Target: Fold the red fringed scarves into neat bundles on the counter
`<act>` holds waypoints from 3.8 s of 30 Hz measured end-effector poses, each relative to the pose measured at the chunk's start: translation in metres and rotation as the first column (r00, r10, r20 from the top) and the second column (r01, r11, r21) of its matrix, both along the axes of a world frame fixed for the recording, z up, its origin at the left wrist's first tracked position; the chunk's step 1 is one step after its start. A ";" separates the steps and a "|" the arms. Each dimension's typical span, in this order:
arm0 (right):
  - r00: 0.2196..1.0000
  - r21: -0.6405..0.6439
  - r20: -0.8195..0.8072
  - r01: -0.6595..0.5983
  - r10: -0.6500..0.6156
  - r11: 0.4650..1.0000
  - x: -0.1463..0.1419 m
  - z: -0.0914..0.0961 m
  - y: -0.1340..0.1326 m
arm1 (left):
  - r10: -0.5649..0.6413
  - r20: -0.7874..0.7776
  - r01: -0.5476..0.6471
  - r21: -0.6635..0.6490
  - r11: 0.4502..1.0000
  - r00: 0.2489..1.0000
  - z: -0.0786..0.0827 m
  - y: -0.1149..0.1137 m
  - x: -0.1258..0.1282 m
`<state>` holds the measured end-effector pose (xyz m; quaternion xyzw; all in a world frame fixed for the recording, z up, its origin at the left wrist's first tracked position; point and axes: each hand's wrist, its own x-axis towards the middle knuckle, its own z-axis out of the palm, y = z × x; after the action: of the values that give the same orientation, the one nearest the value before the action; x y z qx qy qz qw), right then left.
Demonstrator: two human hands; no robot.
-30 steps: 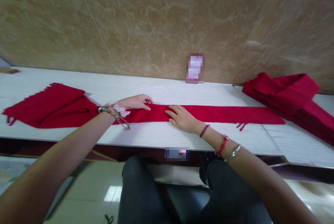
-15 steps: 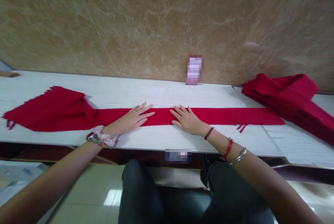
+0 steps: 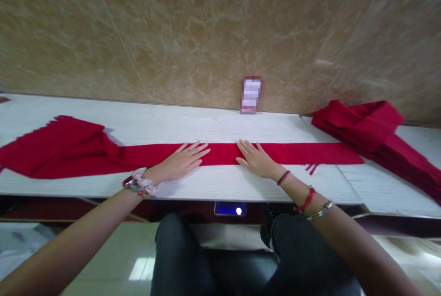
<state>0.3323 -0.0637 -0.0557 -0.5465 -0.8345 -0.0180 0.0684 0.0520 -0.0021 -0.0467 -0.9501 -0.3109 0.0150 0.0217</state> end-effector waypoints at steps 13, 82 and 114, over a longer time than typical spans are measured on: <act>0.906 0.064 0.297 0.297 -0.302 0.953 0.149 -0.004 -0.038 | -0.034 -0.017 0.032 -0.074 0.997 0.999 -0.002 0.008 -0.013; 0.992 0.226 -0.014 -0.119 0.126 0.967 0.047 0.020 -0.050 | -0.021 0.136 0.080 -0.445 0.892 0.990 0.026 0.052 0.117; 0.958 0.371 -0.055 0.282 -0.282 0.885 0.030 0.077 -0.038 | 0.222 0.429 0.270 -0.816 0.510 0.876 0.106 0.062 0.194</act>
<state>0.3618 -0.1012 0.0212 -0.6385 -0.7274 -0.1872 0.1680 0.2458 0.0597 0.0597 -0.8100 -0.2430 -0.0703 -0.5291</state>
